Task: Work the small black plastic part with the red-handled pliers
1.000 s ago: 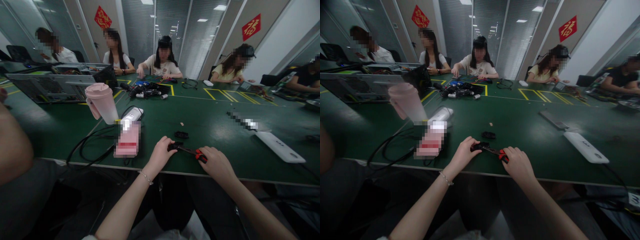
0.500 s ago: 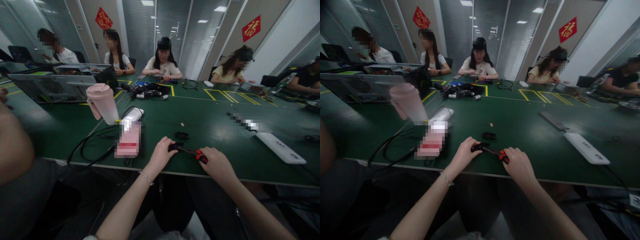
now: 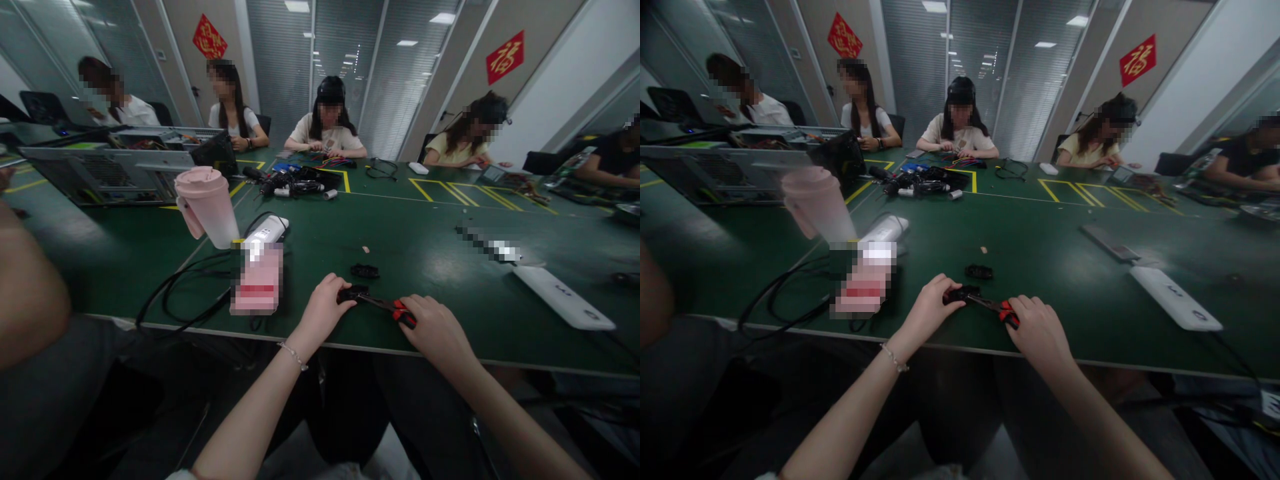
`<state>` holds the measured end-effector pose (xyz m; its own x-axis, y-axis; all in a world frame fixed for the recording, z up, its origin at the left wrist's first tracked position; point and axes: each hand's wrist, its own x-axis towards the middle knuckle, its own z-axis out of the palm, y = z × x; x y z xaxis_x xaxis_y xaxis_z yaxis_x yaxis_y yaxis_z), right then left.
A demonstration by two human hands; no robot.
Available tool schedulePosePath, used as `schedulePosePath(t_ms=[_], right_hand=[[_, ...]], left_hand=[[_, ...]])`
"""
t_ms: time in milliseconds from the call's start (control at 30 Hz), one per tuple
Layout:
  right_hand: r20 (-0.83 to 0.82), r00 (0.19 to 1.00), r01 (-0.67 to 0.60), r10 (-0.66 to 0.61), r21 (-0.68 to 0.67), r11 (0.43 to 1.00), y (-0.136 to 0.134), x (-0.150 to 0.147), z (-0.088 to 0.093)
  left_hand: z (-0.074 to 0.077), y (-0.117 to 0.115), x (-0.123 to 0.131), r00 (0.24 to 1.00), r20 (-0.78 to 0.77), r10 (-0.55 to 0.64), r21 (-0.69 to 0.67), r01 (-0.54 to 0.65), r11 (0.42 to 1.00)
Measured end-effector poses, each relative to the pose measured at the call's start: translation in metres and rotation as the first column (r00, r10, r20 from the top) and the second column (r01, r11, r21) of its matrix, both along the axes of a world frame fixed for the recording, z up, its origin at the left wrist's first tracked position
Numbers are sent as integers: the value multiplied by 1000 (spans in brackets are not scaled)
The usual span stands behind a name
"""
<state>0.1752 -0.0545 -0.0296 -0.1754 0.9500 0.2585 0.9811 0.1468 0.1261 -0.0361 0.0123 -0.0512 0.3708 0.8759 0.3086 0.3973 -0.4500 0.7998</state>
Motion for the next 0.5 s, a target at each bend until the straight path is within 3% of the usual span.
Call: schedulePosePath(t_ms=[500], right_hand=[[-2,1000,16,-16,-38,999,1,1,0]], left_hand=[[1,-1,0,1000,12,-5,2,5,1000]])
